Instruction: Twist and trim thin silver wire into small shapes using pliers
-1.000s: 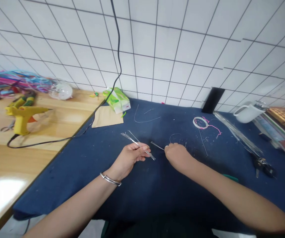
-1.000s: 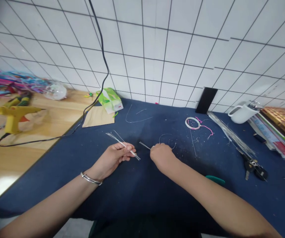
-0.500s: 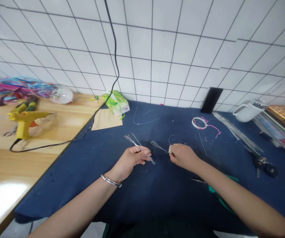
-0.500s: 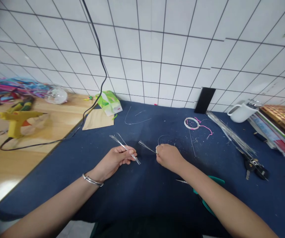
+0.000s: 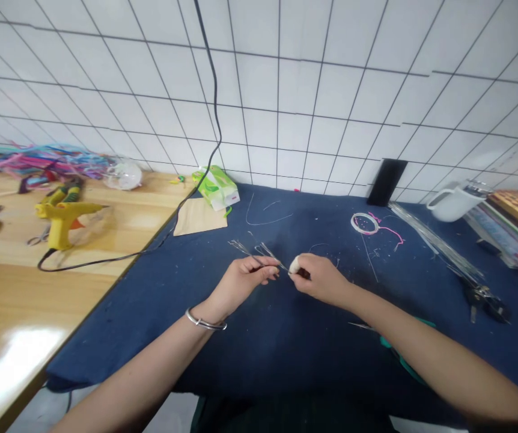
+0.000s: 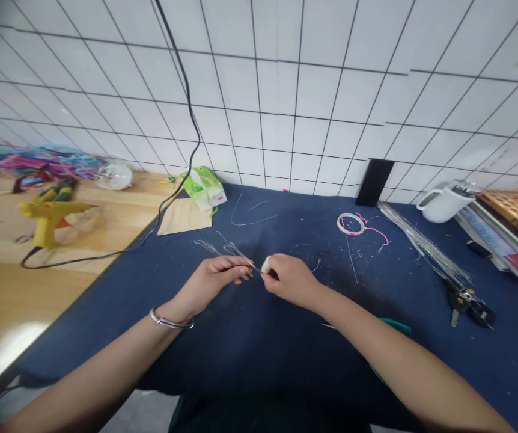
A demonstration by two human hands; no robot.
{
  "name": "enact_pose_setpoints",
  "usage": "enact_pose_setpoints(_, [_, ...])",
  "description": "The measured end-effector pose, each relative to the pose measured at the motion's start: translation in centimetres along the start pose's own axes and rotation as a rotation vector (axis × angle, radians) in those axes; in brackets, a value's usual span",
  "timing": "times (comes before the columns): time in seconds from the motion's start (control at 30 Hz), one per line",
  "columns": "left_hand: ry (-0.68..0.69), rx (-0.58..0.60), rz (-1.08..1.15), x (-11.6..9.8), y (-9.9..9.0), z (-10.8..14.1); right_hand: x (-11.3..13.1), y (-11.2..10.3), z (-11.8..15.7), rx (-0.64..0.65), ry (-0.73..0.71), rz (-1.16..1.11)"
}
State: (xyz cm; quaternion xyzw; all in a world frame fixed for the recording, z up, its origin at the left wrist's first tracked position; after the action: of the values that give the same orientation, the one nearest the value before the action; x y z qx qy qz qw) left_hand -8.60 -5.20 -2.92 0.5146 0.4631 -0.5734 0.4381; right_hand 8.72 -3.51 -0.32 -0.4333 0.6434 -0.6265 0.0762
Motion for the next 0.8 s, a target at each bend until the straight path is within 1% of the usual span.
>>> enact_pose_setpoints(0.1, [0.111, -0.032, -0.064, -1.5, -1.6, 0.2, 1.8, 0.8, -2.4, -0.044, -0.063, -0.084])
enact_pose_setpoints(0.17, [0.145, -0.050, -0.093, -2.0, -3.2, 0.5, 2.6, 1.4, -4.0, -0.063, -0.079, -0.152])
enact_pose_setpoints(0.3, [0.171, -0.109, -0.162, -1.9, -6.2, 1.2, 3.8, 3.1, -6.6, -0.078, -0.093, -0.272])
enact_pose_setpoints(0.4, [0.228, -0.179, -0.237, -1.2, -7.6, 1.5, 4.1, 4.8, -7.9, -0.101, -0.122, -0.271])
enact_pose_setpoints(0.5, [0.265, -0.244, -0.375, 0.1, -8.3, 1.5, 3.7, 6.8, -8.6, -0.110, -0.141, -0.232])
enact_pose_setpoints(0.6, [0.278, -0.246, -0.532, 1.4, -8.2, 1.3, 2.9, 8.5, -8.7, -0.102, -0.142, -0.202])
enact_pose_setpoints(0.7, [0.273, -0.234, -0.618, 2.2, -8.0, 1.1, 2.1, 9.3, -8.5, -0.102, -0.133, -0.162])
enact_pose_setpoints(0.8, [0.282, -0.237, -0.681, 2.2, -7.6, 0.8, 1.6, 9.3, -8.4, -0.101, -0.117, -0.111])
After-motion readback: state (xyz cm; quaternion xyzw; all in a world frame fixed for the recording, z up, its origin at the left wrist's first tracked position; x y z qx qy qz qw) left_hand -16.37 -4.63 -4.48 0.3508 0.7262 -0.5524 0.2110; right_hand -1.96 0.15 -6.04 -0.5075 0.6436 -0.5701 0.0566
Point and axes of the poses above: each hand's wrist, its own z-axis away from the middle knuckle, its own y-axis out of the palm, x = y × z, the point moved 3 cm from there along -z, towards the middle knuckle
